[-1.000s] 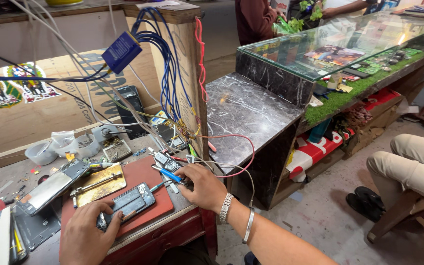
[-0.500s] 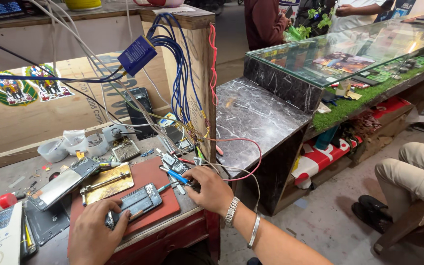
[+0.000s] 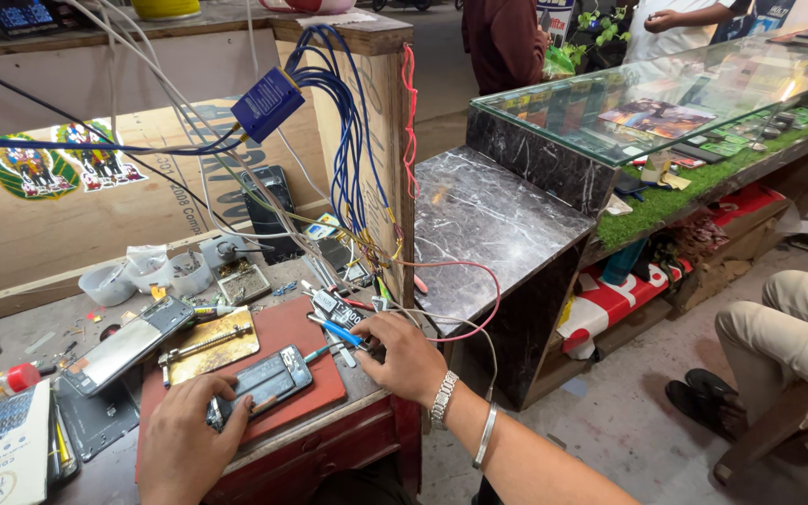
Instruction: The person works on a disassembled smartphone at a repair bench, prying and pressing on the open phone body with both hands, then uses a screwdriver on its internal components while a multimeter with test leads sits connected nearby. The person continues manipulating the phone's internals and handling small parts throughout the episode.
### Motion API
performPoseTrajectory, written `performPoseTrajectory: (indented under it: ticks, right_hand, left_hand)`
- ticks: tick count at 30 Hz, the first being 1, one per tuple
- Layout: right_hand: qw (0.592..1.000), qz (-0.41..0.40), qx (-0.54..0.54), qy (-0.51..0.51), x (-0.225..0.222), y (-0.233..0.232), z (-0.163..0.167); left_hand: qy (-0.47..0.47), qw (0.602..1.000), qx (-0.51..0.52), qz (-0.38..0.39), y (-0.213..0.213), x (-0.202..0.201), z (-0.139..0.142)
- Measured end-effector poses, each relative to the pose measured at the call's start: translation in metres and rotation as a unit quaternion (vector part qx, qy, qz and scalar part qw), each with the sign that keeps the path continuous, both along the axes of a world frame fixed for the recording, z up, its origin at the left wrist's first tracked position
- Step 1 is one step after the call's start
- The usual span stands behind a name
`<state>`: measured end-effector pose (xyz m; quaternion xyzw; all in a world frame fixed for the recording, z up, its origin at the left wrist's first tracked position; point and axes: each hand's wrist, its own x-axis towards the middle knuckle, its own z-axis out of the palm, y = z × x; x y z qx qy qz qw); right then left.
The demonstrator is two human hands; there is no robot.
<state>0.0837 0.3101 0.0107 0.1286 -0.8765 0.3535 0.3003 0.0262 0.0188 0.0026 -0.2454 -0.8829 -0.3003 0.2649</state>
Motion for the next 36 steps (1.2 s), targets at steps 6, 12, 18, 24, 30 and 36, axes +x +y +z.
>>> performPoseTrajectory:
  ticks: [6,12,18,24,30,36]
  right_hand:
    - [1.0,-0.006,0.003,-0.011,-0.001,0.0005,-0.0003]
    - [1.0,-0.006,0.007,-0.007,-0.0021,0.001,-0.0022]
    - [1.0,-0.009,0.01,-0.01,-0.0033,0.001,-0.0029]
    - [1.0,-0.006,0.011,-0.006,-0.0028,0.0029,-0.0024]
    - [1.0,-0.001,0.013,-0.003,-0.0031,0.0043,-0.0035]
    - [1.0,-0.001,0.018,0.001,-0.0025,0.0039,-0.0013]
  left_hand:
    - [0.003,1.0,-0.004,0.002,-0.0006,-0.0012,-0.0023]
    - [0.007,1.0,-0.007,0.002,-0.0003,-0.0031,-0.0035]
    - [-0.005,1.0,-0.005,0.002,0.0006,-0.0022,-0.0031]
    - [0.001,1.0,-0.007,-0.002,0.0029,-0.0031,-0.0018]
    - [-0.003,1.0,-0.006,-0.005,0.0023,-0.0044,-0.0041]
    - [0.002,1.0,-0.005,0.002,0.0036,-0.0042,-0.0018]
